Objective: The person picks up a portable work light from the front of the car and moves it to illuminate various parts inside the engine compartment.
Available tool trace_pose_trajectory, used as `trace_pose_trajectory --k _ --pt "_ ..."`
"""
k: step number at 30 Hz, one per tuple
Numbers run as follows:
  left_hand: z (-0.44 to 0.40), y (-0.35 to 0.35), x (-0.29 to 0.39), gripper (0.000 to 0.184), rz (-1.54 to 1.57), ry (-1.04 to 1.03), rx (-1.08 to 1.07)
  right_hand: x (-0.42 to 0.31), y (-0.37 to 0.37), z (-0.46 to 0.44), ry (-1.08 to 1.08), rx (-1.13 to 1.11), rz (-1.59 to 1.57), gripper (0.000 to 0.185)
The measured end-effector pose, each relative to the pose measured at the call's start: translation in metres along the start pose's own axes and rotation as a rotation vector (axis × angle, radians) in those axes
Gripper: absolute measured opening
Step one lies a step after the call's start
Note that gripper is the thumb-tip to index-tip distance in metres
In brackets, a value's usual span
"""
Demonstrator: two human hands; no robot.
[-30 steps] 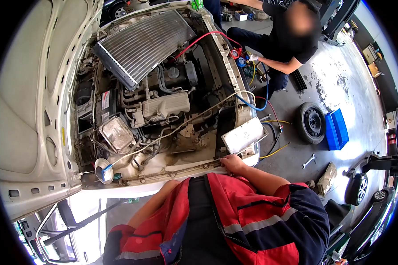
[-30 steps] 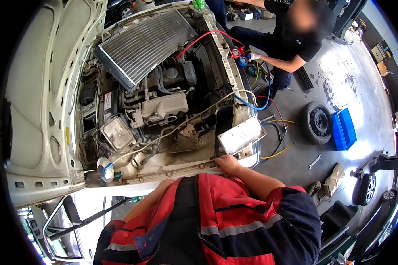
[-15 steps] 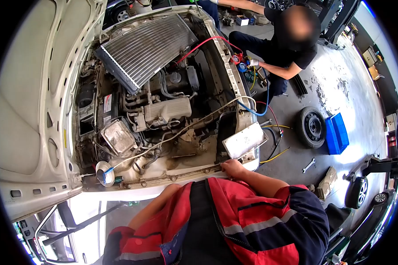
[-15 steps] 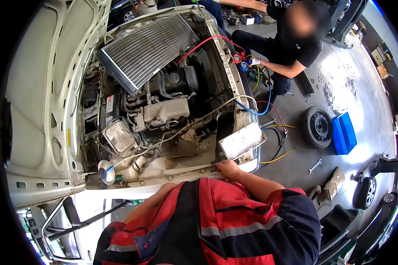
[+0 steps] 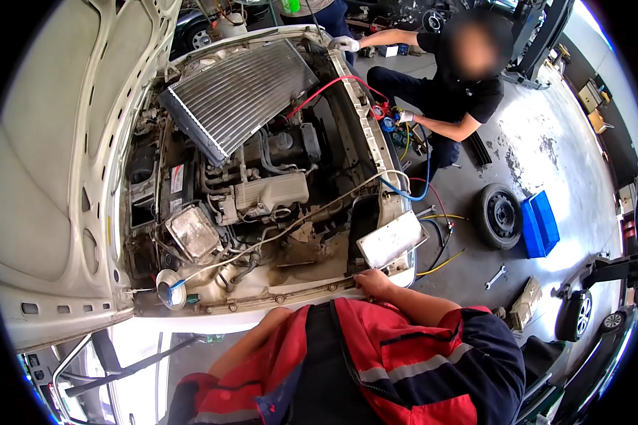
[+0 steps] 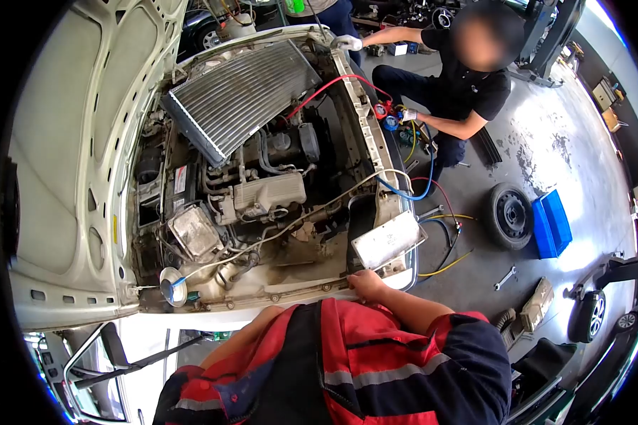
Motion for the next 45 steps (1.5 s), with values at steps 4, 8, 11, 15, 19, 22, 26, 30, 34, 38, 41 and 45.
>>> trace_pose_trajectory --k 4,8,11,15,19,22,26,30,34,38,41,45 --pt "0.015 -0.017 0.01 0.014 0.125 0.005 -0.003 0.002 0.0 -0.002 -0.026 0.004 0.0 0.036" --pt "0.01 -0.011 0.009 0.015 0.064 -0.002 -0.011 -0.005 0.001 0.004 -0.019 -0.016 0.007 0.034" --pt "0.011 -0.01 0.009 0.015 0.059 -0.002 -0.01 0.002 0.0 -0.002 -0.01 -0.01 0.004 0.036" --pt "0.02 -0.019 0.011 0.016 0.134 0.007 -0.027 0.008 0.0 -0.005 0.297 -0.003 0.189 0.04" --pt "0.023 -0.021 0.016 0.016 0.019 -0.027 -0.002 0.005 -0.001 -0.004 0.065 -0.015 0.04 0.038" --pt "0.018 -0.013 0.013 0.017 -0.071 -0.05 0.014 0.006 0.001 -0.008 0.034 -0.027 0.039 0.039" --pt "0.005 -0.001 0.002 0.018 -0.091 -0.047 0.007 0.007 0.001 -0.008 0.021 -0.035 0.061 0.039" --pt "0.0 0.004 -0.002 0.02 -0.111 -0.045 0.013 0.007 0.001 -0.007 0.051 -0.034 0.083 0.038" --pt "-0.003 0.006 -0.001 0.021 -0.138 -0.052 0.021 0.001 0.002 -0.003 0.042 -0.027 0.046 0.036" --pt "-0.005 0.007 0.001 0.022 -0.163 -0.057 0.023 0.004 0.001 -0.005 0.06 -0.017 0.054 0.036" --pt "-0.005 0.007 0.001 0.023 -0.245 -0.077 0.048 -0.003 0.001 0.002 0.033 -0.027 0.038 0.037" --pt "-0.024 0.021 -0.011 0.025 -0.223 -0.064 0.044 0.003 0.002 -0.006 0.047 -0.008 0.042 0.037"
Point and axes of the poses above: each hand's wrist, its own z-axis away from the middle knuckle, its own y-axis out of the back of the hand, x = y × z, the point moved 2 cm from there along -z, towards the middle knuckle, and after that the axes turned 3 degrees about y, right-handed, at the moved point
